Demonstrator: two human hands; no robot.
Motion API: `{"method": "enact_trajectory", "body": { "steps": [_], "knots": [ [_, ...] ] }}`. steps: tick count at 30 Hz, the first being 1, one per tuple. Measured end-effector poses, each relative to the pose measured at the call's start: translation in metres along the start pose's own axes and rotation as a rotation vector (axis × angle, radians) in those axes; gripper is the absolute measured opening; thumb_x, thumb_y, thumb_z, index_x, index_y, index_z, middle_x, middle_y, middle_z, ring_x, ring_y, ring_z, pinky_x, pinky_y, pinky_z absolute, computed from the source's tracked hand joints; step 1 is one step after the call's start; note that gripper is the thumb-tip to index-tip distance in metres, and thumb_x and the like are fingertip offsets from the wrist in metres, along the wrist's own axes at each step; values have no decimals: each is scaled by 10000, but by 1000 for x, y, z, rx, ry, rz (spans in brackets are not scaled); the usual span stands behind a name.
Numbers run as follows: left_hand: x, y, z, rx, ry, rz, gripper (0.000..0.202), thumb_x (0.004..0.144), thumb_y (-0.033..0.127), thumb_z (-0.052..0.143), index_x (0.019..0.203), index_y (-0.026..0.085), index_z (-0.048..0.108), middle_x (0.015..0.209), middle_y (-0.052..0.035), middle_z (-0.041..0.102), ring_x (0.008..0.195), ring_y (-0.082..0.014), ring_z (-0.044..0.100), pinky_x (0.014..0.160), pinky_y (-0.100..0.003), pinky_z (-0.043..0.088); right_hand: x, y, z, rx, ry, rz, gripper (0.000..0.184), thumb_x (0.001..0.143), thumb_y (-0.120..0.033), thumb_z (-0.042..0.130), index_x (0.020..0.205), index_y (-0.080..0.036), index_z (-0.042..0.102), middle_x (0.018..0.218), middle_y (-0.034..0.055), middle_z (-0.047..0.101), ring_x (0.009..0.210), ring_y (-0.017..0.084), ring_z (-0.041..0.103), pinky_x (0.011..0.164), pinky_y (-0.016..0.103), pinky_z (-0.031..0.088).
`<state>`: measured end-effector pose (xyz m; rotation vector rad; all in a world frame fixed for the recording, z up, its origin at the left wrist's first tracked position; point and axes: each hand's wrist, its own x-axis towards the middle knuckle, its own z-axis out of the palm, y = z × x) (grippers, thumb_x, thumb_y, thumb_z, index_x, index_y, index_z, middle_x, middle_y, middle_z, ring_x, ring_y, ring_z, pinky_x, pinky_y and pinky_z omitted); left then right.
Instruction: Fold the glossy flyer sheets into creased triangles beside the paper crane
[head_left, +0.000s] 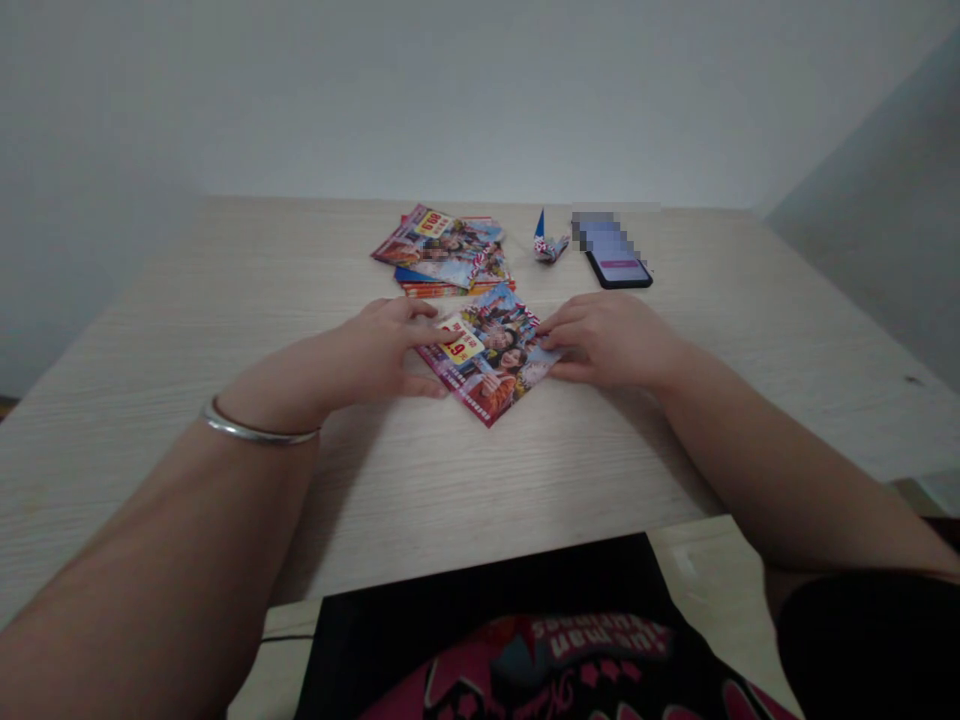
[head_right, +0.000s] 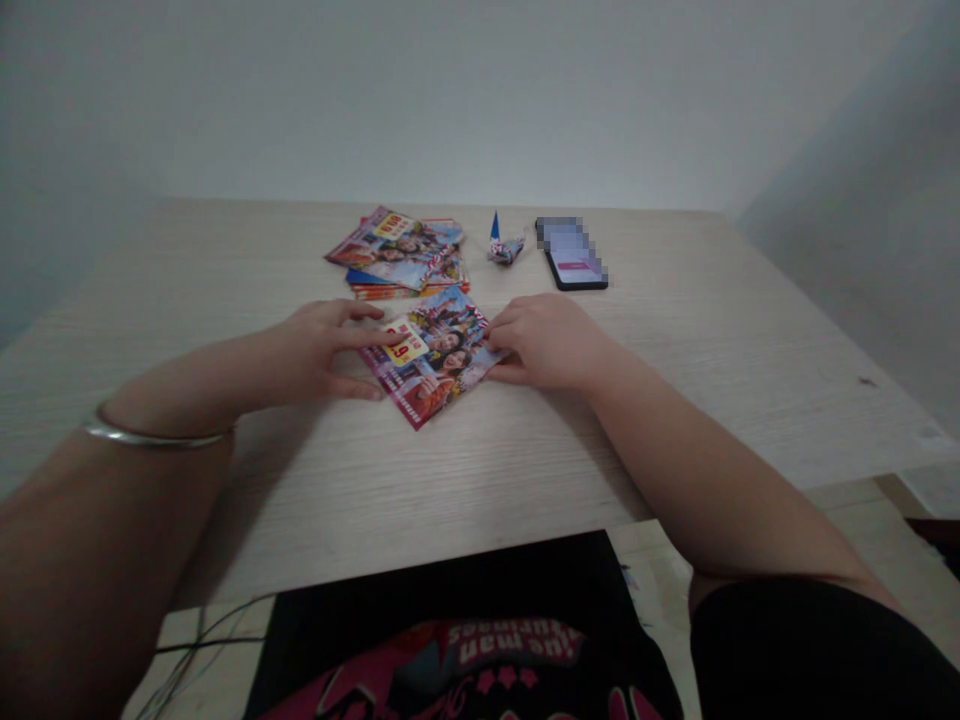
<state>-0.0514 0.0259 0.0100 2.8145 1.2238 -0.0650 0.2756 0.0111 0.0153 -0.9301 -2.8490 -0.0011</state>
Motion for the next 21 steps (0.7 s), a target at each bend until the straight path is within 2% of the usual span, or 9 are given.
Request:
{"method": "enact_trajectory", "body": {
  "steps": [2,5,8,11,13,15,18,21],
  "knots": [
    [0,-1,0,-15,4,-13,756,805,599,799,1442,210,677,1518,-213,569,1337,-415,596,1146,-541,461,0,-1,-2,-12,-14,0,312,1010,-381,602,1026,-176,837,1120,112,826,1082,285,741,947,428,543],
    [1,-1,-3,-11,-4,-16,683,840,571,772,1400,186,702,1475,-219,603,1310,-414,607,1120,-542,475,-2,4,-3,46,-27,53,374,1049,-326,499,1031,-171,840,1097,105,832,1079,259,734,958,403,532],
    [3,1,-6,33,1,2,480,942,536,648,1250,190,775,1353,-170,698,1226,-362,654,1079,-498,488,-2,11,-4,161,-47,117,378,1047,-316,484,1053,-187,839,1163,95,820,1043,235,734,917,373,530],
    [5,3,-5,-4,85,-15,406,1008,478,527,1063,202,820,1203,-113,763,1143,-306,685,1015,-448,499,2,12,-3,235,-64,165,378,1046,-323,484,977,-192,832,1115,94,816,943,215,721,850,353,508],
    [6,4,-1,-88,160,-76,395,1001,443,522,952,190,821,1138,-112,768,1087,-273,692,963,-405,511,7,8,0,225,-53,227,377,1042,-331,491,908,-186,813,1034,101,803,893,213,693,809,350,481],
    [8,5,4,-153,204,-173,372,970,444,556,891,182,808,1090,-115,759,1012,-251,689,901,-376,517,12,4,4,188,-30,353,342,1020,-360,541,856,-184,784,955,101,777,864,215,662,762,347,449],
    [10,5,9,-135,202,-325,404,944,530,575,930,201,809,1050,-109,740,983,-257,666,873,-377,503,18,-2,10,185,-46,569,311,971,-424,633,794,-191,738,854,75,734,771,196,612,668,337,389],
    [11,6,9,-40,144,-439,477,924,639,570,1014,240,815,1107,-112,727,1096,-308,640,950,-415,474,20,-3,12,219,-91,674,298,921,-466,702,785,-202,725,828,55,725,727,182,587,632,333,362]
  ]
}}
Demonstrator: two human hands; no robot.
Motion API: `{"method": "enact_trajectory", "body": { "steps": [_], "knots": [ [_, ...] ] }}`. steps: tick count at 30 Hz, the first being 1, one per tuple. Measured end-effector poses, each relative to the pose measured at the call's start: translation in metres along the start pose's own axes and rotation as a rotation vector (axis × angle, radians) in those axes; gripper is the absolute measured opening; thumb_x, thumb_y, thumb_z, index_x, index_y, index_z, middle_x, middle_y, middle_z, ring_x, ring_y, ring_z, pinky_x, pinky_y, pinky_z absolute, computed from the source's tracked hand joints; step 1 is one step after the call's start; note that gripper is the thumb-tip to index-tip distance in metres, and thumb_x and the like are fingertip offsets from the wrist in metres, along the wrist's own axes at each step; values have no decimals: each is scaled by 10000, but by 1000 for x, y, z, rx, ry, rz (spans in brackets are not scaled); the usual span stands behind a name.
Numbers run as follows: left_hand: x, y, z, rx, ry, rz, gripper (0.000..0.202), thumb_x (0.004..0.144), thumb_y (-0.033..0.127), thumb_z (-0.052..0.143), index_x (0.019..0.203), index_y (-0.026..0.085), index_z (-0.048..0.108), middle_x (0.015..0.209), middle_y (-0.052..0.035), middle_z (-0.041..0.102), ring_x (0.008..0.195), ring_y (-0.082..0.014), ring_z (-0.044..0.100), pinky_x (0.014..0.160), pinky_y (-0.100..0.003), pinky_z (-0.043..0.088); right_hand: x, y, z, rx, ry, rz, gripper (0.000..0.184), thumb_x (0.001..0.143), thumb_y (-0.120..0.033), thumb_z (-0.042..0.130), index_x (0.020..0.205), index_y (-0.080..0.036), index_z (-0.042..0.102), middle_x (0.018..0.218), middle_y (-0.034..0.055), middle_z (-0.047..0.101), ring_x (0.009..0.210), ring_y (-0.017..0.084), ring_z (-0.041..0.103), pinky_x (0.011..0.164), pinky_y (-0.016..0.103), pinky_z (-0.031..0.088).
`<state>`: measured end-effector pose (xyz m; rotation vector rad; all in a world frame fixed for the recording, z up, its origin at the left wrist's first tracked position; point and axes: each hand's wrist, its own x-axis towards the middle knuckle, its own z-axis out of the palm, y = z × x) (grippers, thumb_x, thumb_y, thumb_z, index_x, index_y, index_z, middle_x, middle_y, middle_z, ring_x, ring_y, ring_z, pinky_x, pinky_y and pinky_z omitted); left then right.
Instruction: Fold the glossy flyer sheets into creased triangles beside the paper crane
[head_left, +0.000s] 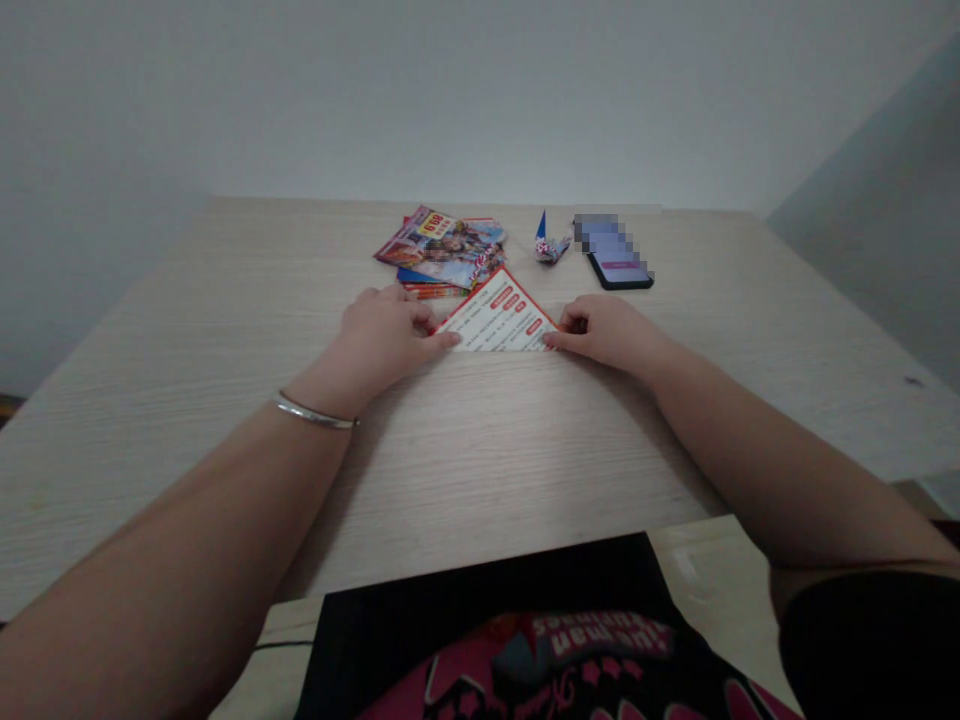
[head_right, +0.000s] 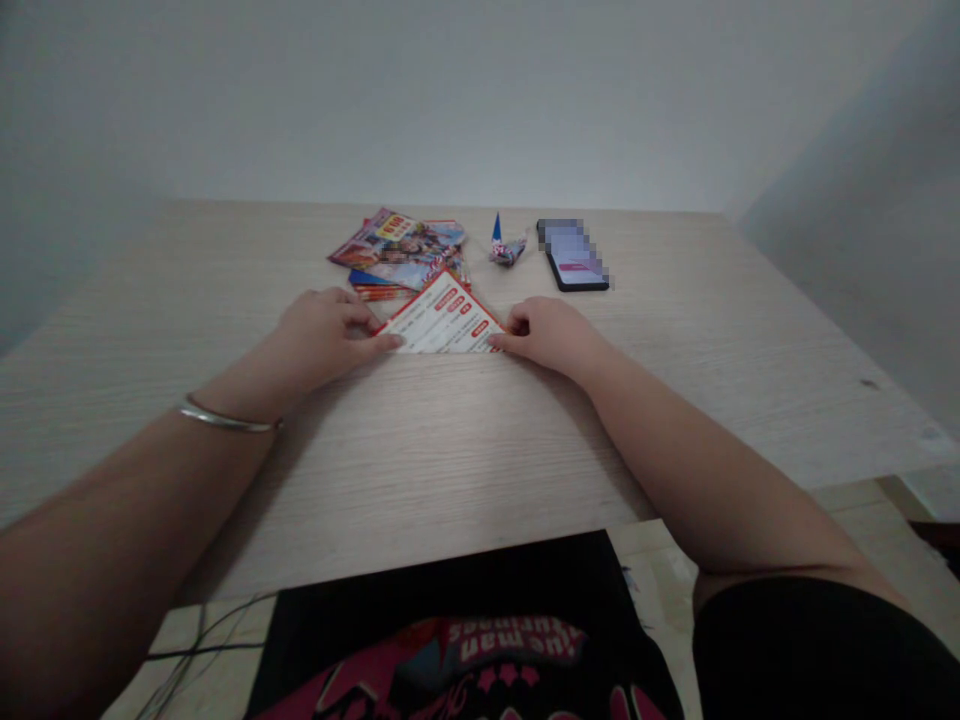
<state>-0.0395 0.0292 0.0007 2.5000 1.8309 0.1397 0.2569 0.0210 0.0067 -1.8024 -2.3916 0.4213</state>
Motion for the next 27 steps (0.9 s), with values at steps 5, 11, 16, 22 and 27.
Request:
{"method": "enact_trajectory", "body": {
  "steps": [5,11,16,22,27],
  "knots": [
    [-3,3,-8,73,-82,-118,478,872,684,632,1061,280,806,1183,-115,719,1193,-375,609,1004,-461,449,-3,4,-7,31,-45,95,269,848,-484,784,816,-218,757,809,42,741,708,177,602,615,327,380],
    [-2,-12,-10,21,-53,-34,373,862,595,641,973,286,817,963,-94,764,975,-326,661,860,-441,504,-3,19,-12,83,-85,109,227,807,-455,804,806,-230,778,742,27,746,675,179,632,575,317,411],
    [3,-25,-9,-36,-69,182,302,860,374,554,971,280,819,852,-50,788,790,-250,683,807,-401,523,0,38,-14,185,-137,-23,181,792,-418,791,800,-237,784,719,13,756,654,176,647,561,308,443],
    [-3,-8,-14,-178,59,157,499,829,308,593,1297,189,720,1275,-104,762,1118,-283,697,976,-412,547,-6,26,-14,148,-8,-20,139,809,-329,722,746,-215,673,700,7,696,602,149,575,563,297,409],
    [-12,10,-17,-278,140,531,474,901,343,607,1336,177,701,1369,-112,708,1272,-282,626,1136,-443,478,-11,7,-14,31,-10,-282,66,763,-223,702,747,-203,641,775,35,683,689,164,565,637,299,395]
  ]
}}
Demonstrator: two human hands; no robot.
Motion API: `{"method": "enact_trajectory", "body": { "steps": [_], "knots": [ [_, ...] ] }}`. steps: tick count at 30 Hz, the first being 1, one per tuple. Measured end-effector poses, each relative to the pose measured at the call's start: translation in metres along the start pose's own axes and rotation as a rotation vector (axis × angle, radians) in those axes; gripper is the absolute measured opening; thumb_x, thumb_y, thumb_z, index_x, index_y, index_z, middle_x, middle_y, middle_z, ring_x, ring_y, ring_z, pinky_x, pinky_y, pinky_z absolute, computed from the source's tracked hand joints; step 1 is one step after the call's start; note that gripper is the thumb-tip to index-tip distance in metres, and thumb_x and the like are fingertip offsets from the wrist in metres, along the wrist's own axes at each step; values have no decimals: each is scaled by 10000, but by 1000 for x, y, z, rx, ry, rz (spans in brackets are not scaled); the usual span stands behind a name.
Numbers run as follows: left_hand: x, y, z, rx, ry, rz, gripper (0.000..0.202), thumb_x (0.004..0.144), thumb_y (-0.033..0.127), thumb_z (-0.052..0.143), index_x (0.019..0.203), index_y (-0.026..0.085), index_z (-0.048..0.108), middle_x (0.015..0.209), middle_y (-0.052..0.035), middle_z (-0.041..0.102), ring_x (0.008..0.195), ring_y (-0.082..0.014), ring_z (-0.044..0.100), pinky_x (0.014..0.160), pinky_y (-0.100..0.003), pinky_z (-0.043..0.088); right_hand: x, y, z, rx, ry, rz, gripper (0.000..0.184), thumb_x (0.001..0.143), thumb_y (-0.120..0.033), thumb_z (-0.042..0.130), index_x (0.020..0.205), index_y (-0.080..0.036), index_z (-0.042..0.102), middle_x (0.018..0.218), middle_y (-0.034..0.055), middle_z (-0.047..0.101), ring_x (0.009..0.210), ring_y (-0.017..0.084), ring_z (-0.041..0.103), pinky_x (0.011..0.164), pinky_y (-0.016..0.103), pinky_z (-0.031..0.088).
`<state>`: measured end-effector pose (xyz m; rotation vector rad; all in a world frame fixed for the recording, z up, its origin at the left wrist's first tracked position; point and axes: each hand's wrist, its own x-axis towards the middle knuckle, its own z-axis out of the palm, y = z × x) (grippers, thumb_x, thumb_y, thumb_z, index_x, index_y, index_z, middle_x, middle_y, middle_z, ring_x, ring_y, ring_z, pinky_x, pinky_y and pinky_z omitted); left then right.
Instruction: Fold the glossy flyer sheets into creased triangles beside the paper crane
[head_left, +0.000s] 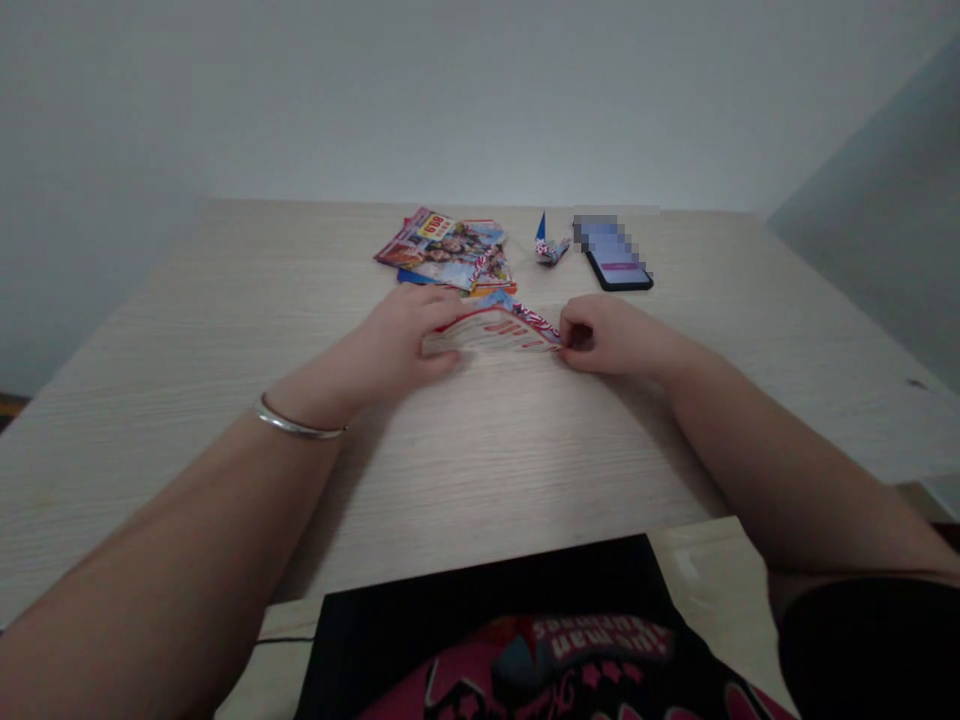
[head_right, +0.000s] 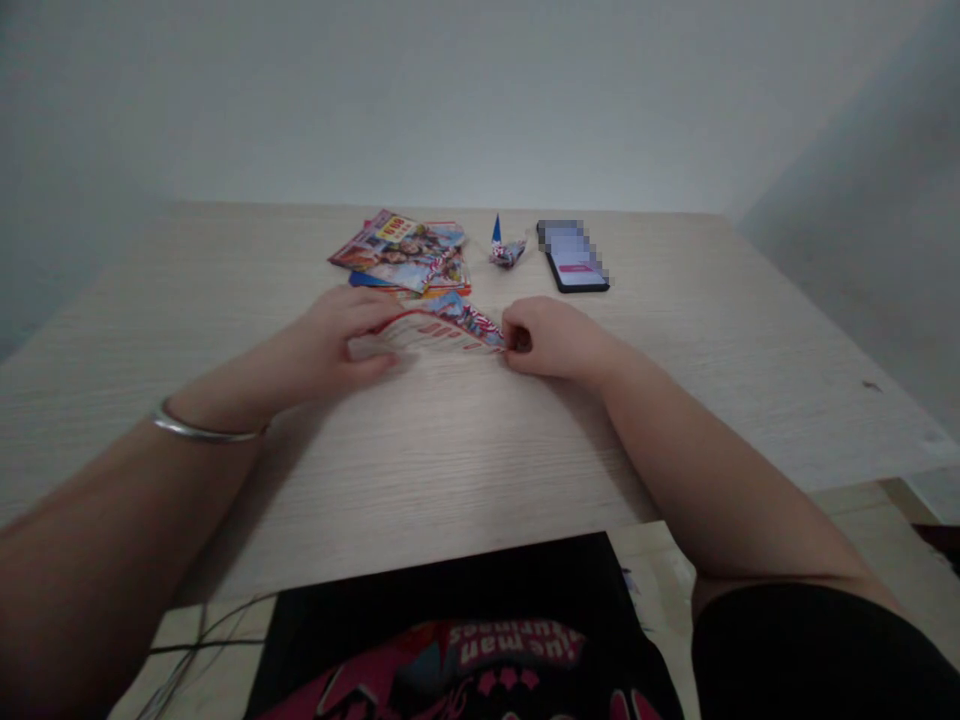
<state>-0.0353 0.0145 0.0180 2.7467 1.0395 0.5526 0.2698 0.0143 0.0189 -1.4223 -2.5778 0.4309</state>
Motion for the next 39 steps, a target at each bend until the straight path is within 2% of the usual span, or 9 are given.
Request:
{"method": "enact_trajectory", "body": {
  "steps": [5,10,13,18,21,25,31,36,39],
  "knots": [
    [2,5,-4,38,-137,117,335,965,196,536,1097,290,829,1193,-28,803,1148,-224,701,1067,-380,488,1,-10,3,-47,-35,-259,79,796,-212,713,873,-202,728,830,33,704,772,182,577,739,314,389],
    [0,2,-2,171,-259,105,417,941,119,511,1180,281,812,1280,-16,787,1253,-231,674,1160,-407,426,1,-17,3,-163,-47,-326,164,881,-384,767,954,-241,795,744,13,711,774,200,580,755,336,356],
    [-5,3,3,200,-287,94,401,958,243,578,1318,262,753,1382,-54,738,1321,-270,636,1179,-427,415,1,-18,2,-217,-55,-311,208,893,-418,763,998,-245,810,786,26,736,783,203,600,756,339,368],
    [-9,9,1,221,-332,42,471,961,495,641,1412,371,692,1389,-73,720,1237,-332,657,1067,-475,472,1,-15,3,-238,-47,-273,214,927,-403,726,1022,-233,815,936,64,771,861,220,639,786,351,413],
    [-10,11,-1,165,-309,76,384,1015,513,569,1336,397,745,1424,-70,698,1230,-332,651,1069,-492,460,2,-12,6,-217,-29,-282,212,919,-404,742,1022,-232,811,1017,74,770,924,234,650,821,357,436],
    [-9,13,-2,123,-329,72,413,1073,503,436,1344,425,738,1281,-69,749,1148,-301,668,1022,-462,485,3,-10,8,-196,-9,-318,214,917,-388,747,1031,-221,814,1049,86,765,961,246,654,846,365,447],
    [-4,15,-2,-33,-301,-28,511,1064,404,390,867,219,824,1059,-75,769,1011,-228,670,993,-369,500,4,-12,10,-248,8,-400,244,965,-399,690,1047,-213,825,1018,98,783,944,257,650,845,384,453],
    [-4,10,5,-178,-217,-77,472,1024,387,430,743,209,765,1029,-62,773,907,-191,671,902,-341,517,7,-20,17,-228,25,-477,271,1017,-391,620,1053,-207,816,1038,94,798,971,249,661,868,379,465],
    [-6,9,8,-209,-176,-162,453,1002,374,442,700,200,731,1029,-53,788,841,-174,674,813,-322,509,8,-26,20,-241,27,-432,289,1032,-337,562,976,-199,809,989,90,798,939,235,671,831,360,457]
  ]
}}
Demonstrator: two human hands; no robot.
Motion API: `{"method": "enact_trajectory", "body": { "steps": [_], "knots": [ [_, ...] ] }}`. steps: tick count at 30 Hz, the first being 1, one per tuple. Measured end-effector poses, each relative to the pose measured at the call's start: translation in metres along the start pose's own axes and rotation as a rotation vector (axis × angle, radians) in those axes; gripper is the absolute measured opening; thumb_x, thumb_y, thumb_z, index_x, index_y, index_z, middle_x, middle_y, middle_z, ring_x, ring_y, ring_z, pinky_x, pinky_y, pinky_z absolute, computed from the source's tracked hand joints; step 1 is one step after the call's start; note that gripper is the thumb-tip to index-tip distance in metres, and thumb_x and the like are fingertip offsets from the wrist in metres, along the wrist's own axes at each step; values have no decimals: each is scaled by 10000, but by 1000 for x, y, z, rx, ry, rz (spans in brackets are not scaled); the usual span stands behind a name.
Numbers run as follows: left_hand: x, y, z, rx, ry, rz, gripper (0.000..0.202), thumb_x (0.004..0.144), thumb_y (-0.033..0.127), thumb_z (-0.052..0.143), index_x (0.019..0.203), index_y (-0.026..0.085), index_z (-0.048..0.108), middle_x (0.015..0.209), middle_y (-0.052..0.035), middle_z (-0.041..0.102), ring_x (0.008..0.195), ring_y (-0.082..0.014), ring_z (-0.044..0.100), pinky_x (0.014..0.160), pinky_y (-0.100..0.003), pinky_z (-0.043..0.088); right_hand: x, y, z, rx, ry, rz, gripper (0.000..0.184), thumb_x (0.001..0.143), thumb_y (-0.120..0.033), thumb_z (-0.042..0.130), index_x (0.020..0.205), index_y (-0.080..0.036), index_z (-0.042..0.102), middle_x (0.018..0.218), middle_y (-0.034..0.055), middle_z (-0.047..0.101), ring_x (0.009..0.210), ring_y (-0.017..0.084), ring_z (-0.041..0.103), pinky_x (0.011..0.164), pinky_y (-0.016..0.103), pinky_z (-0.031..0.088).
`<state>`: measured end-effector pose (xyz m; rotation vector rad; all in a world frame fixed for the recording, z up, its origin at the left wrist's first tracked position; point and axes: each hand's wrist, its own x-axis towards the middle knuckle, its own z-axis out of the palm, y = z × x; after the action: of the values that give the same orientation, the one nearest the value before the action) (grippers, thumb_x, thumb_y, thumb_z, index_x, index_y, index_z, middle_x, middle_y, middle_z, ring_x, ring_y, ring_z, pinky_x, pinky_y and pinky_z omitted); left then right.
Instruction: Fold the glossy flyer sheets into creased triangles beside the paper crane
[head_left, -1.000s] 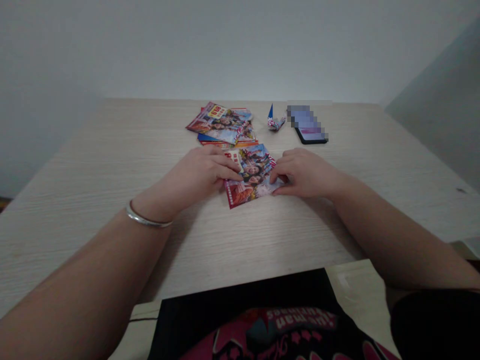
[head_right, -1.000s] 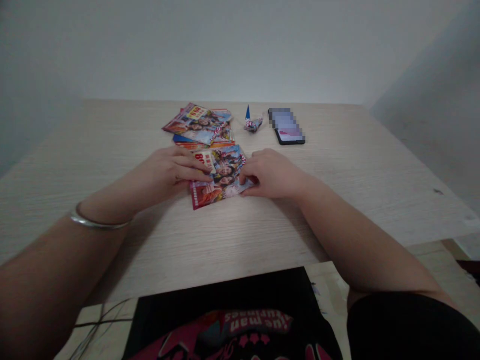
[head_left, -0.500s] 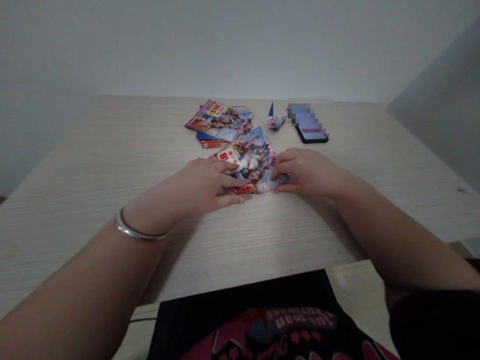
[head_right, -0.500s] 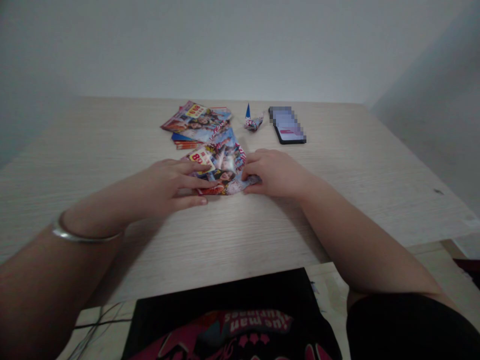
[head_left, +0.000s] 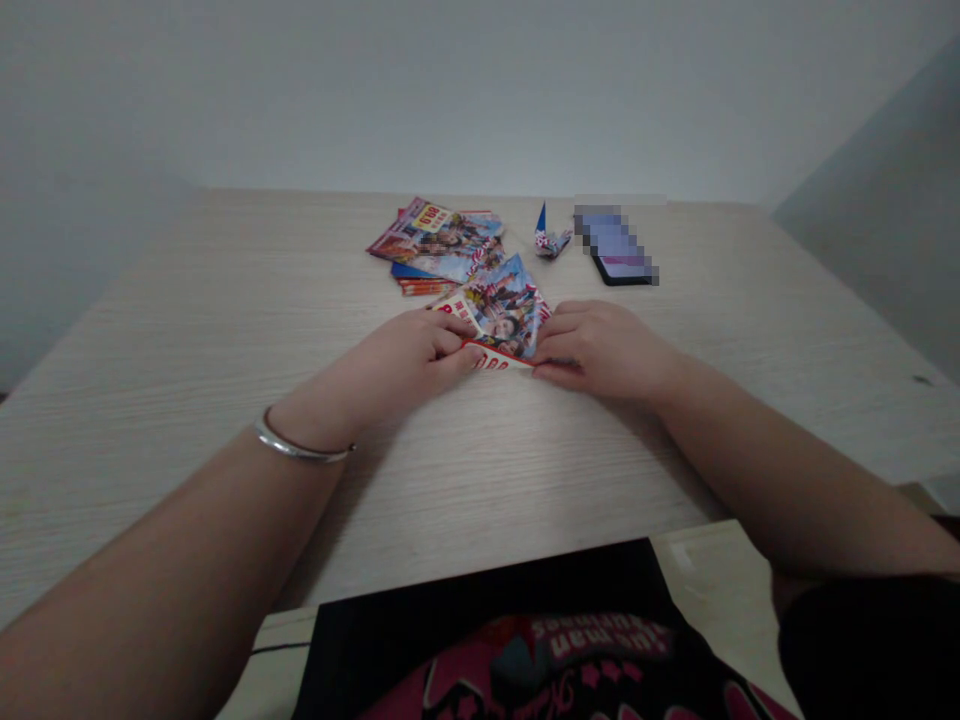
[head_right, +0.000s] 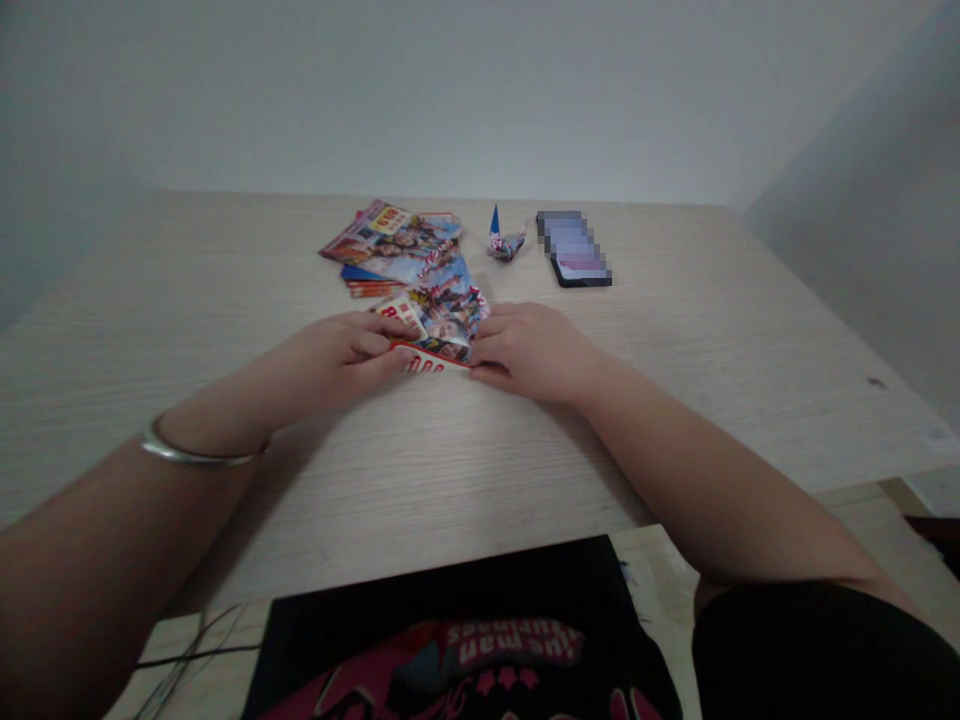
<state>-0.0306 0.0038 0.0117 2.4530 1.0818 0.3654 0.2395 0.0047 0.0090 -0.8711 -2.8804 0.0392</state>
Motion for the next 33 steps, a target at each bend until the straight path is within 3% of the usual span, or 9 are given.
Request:
{"method": "enact_trajectory", "body": {
  "steps": [3,8,13,16,19,23,26,33],
  "knots": [
    [-2,2,0,54,30,-102,423,992,378,458,714,205,725,940,-43,791,780,-171,663,715,-312,473,1,-5,-2,-15,-17,123,264,1009,-325,571,988,-218,811,949,78,796,887,223,677,768,339,430],
    [-3,5,1,217,76,-213,309,974,368,508,859,218,752,820,-39,759,681,-182,610,613,-320,390,4,-13,-3,-25,-10,310,289,998,-312,595,1229,-262,759,957,55,810,832,218,698,705,322,400],
    [-2,5,7,331,117,-223,303,999,380,506,846,201,697,819,-64,727,718,-203,612,640,-337,406,6,-14,9,30,86,124,256,1009,-239,591,1190,-254,772,1203,49,800,1047,216,725,808,313,480],
    [-3,9,10,365,161,-231,218,991,339,542,1009,175,685,973,-104,736,850,-249,666,726,-359,482,9,-14,19,-4,163,84,251,1007,-247,614,1186,-254,789,1283,49,777,1095,211,720,828,308,506],
    [-5,13,9,359,221,-218,272,998,293,554,1199,130,637,1172,-155,706,1030,-287,686,850,-382,542,11,-12,26,-28,198,101,247,1002,-256,632,1173,-236,809,1246,69,780,1059,220,724,827,321,525],
    [-7,14,5,384,20,-77,302,1043,277,498,1243,139,678,1345,-162,659,1201,-302,663,1019,-426,543,13,-8,30,1,228,103,273,996,-234,634,1205,-216,811,1255,100,764,1109,245,701,917,360,535],
    [-7,16,3,426,-101,-48,358,1051,227,461,1313,155,694,1415,-153,651,1249,-297,661,1077,-441,524,13,-6,30,12,207,101,271,999,-242,628,1195,-217,815,1185,103,773,1076,244,695,904,361,528],
    [-11,21,2,466,-77,-31,333,1061,216,464,1232,204,750,1171,-89,780,1042,-214,723,969,-348,543,13,-8,23,9,163,131,233,998,-262,632,1154,-229,802,1093,70,796,999,225,700,804,324,476]
  ]
}}
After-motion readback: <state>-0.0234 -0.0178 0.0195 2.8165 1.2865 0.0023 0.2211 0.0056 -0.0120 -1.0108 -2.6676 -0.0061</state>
